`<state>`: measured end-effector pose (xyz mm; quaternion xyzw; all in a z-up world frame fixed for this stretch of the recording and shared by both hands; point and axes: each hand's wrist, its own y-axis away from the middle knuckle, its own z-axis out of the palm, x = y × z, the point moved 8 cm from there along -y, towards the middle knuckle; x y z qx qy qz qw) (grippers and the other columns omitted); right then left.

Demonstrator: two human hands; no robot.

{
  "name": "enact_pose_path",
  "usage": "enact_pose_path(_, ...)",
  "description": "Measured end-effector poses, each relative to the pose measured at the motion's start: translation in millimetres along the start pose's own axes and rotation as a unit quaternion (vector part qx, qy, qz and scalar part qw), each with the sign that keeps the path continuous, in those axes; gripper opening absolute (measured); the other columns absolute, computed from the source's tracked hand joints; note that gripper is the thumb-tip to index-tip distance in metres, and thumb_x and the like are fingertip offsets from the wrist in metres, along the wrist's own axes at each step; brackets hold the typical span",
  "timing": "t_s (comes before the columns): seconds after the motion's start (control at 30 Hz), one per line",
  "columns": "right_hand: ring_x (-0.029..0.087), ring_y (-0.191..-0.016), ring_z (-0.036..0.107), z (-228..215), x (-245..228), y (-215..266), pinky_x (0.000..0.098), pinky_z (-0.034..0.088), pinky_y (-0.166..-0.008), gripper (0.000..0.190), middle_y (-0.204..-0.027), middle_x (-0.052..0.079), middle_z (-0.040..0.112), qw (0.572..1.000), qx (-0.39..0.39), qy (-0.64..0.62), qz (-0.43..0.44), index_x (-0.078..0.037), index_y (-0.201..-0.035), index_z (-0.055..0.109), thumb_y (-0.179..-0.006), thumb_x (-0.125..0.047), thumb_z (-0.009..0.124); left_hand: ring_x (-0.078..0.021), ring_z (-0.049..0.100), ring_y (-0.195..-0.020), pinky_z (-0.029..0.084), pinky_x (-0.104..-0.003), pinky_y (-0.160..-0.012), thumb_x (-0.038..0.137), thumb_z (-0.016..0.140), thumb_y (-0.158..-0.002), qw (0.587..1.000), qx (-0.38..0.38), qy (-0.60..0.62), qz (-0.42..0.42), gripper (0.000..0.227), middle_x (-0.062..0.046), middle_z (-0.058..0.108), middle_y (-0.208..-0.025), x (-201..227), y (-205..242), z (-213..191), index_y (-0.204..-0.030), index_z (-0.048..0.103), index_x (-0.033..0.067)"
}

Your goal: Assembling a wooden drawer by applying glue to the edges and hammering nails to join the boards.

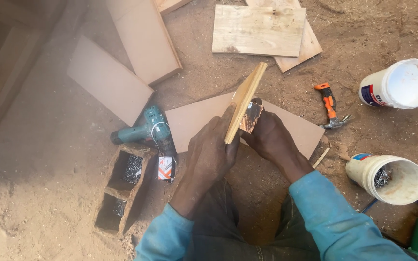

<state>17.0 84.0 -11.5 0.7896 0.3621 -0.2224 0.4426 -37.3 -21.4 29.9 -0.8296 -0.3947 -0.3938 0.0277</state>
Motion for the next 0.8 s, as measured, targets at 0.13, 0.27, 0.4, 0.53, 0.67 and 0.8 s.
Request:
enact_pose_path(0.13, 0.047, -0.081, 0.067, 7.0, 12.6, -3.2, 0.0518, 0.055, -0.062, 0.043, -0.089, 0.033, 0.066, 1.0, -0.011, -0.01, 0.016, 0.014, -0.115, 0.053, -0.082, -0.012, 0.064, -0.0273, 0.062, -0.065, 0.052, -0.037, -0.052, 0.026, 0.05, -0.091, 1.0, -0.003, -0.01, -0.004, 0.048, -0.015, 0.061, -0.077, 0.9, 1.9, 0.2, -0.136, 0.05, 0.0084)
enact_pose_path(0.27, 0.047, -0.073, 0.068, 9.3, 13.2, -3.4, 0.0508, 0.054, -0.054, 0.04, -0.077, 0.033, 0.064, 1.0, -0.009, 0.016, 0.011, 0.016, -0.106, 0.053, -0.084, -0.015, 0.065, -0.0268, 0.062, -0.064, 0.052, -0.036, -0.052, 0.026, 0.048, -0.092, 1.0, 0.001, -0.008, 0.0, 0.047, -0.015, 0.061, -0.076, 1.0, 1.9, 1.4, -0.135, 0.05, 0.0082)
enact_pose_path(0.4, 0.042, -0.072, 0.069, 8.1, 15.0, -5.3, 0.0468, 0.055, -0.055, 0.038, -0.076, 0.032, 0.064, 1.0, -0.007, 0.003, -0.006, 0.015, -0.105, 0.052, -0.086, -0.015, 0.065, -0.0272, 0.062, -0.063, 0.051, -0.036, -0.05, 0.029, 0.046, -0.092, 1.0, 0.007, -0.003, -0.012, 0.046, -0.015, 0.061, -0.076, -2.5, 1.1, 4.3, -0.135, 0.051, 0.0106)
enact_pose_path(0.53, 0.048, -0.092, 0.065, -11.1, -5.7, 10.3, 0.0602, 0.053, -0.069, 0.037, -0.096, 0.033, 0.065, 0.999, 0.002, -0.048, -0.026, 0.008, -0.105, 0.047, -0.084, -0.017, 0.065, -0.0289, 0.063, -0.067, 0.05, -0.037, -0.051, 0.036, 0.042, -0.093, 0.998, -0.007, -0.003, -0.055, 0.047, -0.016, 0.064, -0.08, 4.1, 0.4, 0.3, -0.129, 0.056, 0.0091)
enact_pose_path(0.67, 0.037, -0.073, 0.069, -22.4, 87.5, 15.6, 0.0487, 0.056, -0.057, 0.026, -0.082, 0.026, 0.067, 0.961, 0.177, -0.208, -0.037, 0.002, -0.098, 0.064, -0.078, -0.012, 0.073, -0.0321, 0.064, -0.064, 0.049, -0.04, -0.05, 0.039, 0.052, -0.088, 0.988, -0.039, -0.039, -0.142, 0.048, -0.017, 0.063, -0.076, -21.6, 6.2, 21.3, -0.124, 0.058, 0.008)
enact_pose_path(0.8, 0.042, -0.078, 0.064, -73.0, 146.8, 62.9, 0.0538, 0.055, -0.069, 0.03, -0.089, 0.031, 0.064, 0.933, 0.277, -0.229, -0.003, 0.008, -0.107, 0.063, -0.084, -0.008, 0.072, -0.0393, 0.065, -0.1, 0.056, -0.05, -0.077, 0.038, 0.053, -0.088, 0.955, -0.08, 0.024, -0.285, 0.055, -0.025, 0.065, -0.108, -60.4, 26.0, 59.9, -0.133, 0.05, 0.0076)
